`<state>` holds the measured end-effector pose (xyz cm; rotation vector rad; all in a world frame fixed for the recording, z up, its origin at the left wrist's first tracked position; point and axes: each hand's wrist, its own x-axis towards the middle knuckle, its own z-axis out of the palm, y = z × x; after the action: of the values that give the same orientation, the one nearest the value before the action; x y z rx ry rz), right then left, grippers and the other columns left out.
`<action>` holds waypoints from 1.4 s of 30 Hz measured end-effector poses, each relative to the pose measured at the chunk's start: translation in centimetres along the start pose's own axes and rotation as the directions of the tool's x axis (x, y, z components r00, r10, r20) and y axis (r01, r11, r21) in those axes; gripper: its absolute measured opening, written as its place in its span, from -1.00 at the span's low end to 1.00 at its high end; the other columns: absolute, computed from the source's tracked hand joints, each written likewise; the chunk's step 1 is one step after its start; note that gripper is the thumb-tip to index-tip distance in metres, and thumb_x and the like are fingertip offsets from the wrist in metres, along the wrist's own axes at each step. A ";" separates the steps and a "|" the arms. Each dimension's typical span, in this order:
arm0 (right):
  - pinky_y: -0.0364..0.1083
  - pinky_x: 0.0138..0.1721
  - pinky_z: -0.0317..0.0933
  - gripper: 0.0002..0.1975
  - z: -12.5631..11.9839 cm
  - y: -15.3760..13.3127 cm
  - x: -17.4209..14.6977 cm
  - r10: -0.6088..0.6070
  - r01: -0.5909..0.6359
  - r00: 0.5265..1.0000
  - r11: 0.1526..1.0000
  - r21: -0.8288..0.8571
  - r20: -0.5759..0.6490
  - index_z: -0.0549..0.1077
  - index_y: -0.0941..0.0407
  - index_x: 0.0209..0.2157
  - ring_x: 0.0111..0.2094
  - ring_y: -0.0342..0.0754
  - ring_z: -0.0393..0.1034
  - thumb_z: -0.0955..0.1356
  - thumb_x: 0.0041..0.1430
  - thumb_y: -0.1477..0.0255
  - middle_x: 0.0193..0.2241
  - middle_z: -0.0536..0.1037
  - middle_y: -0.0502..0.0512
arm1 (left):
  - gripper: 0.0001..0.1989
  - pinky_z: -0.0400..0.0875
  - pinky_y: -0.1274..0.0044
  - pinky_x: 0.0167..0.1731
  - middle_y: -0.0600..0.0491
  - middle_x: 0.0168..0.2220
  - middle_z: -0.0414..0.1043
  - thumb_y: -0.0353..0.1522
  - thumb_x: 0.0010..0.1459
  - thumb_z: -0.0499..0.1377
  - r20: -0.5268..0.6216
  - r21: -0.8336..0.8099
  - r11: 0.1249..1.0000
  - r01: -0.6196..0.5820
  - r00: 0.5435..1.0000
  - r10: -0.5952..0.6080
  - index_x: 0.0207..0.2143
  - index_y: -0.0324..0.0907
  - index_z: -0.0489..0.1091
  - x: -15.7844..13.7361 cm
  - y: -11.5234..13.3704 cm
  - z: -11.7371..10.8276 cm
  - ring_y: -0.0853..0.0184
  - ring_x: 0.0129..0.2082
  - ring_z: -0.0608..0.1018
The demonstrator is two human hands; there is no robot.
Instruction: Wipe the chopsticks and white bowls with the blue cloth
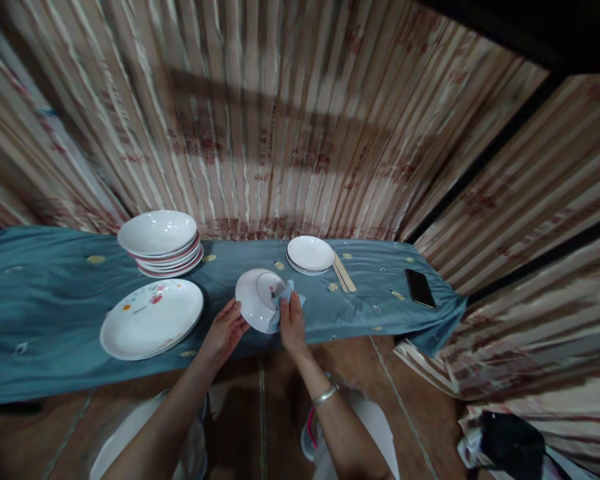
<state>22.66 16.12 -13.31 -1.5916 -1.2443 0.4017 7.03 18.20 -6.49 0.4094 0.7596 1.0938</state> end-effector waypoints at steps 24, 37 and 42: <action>0.20 0.25 -0.11 -0.45 -0.5 -7.2 -2.5 -0.476 0.619 0.776 0.703 -0.351 0.414 -0.10 0.15 0.31 0.33 0.05 -0.21 0.10 0.31 0.47 0.32 -0.05 0.21 | -0.73 0.40 0.47 -0.11 -0.07 -0.16 0.53 -0.32 -0.16 0.33 0.145 0.085 0.988 -0.127 0.983 0.114 -0.32 -0.17 0.51 -0.5 -0.2 0.2 0.15 -0.04 0.49; 0.18 0.27 -0.20 -0.51 -3.0 -9.1 -0.1 -0.498 0.595 0.800 0.734 -0.328 0.335 0.08 0.09 0.25 0.31 0.03 -0.12 0.11 0.31 0.39 0.29 0.05 0.15 | -0.64 0.45 0.42 -0.22 -0.04 -0.20 0.55 -0.28 -0.09 0.31 0.284 0.246 0.961 -0.125 0.958 0.052 -0.18 -0.17 0.53 -2.3 -0.9 1.1 0.14 -0.16 0.54; 0.17 0.27 -0.20 -0.56 -4.5 -9.7 1.5 -0.493 0.552 0.832 0.776 -0.305 0.252 0.19 0.09 0.19 0.27 0.03 0.00 0.13 0.30 0.37 0.25 0.16 0.16 | -0.68 0.45 0.42 -0.24 -0.04 -0.28 0.57 -0.29 -0.08 0.31 0.314 0.296 0.952 -0.080 0.949 -0.018 -0.22 -0.20 0.54 -2.8 -1.1 1.4 0.18 -0.26 0.56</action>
<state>21.69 14.52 -2.71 -1.4404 -1.9089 -0.0775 8.04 15.35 -5.26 0.8420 0.6390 0.9109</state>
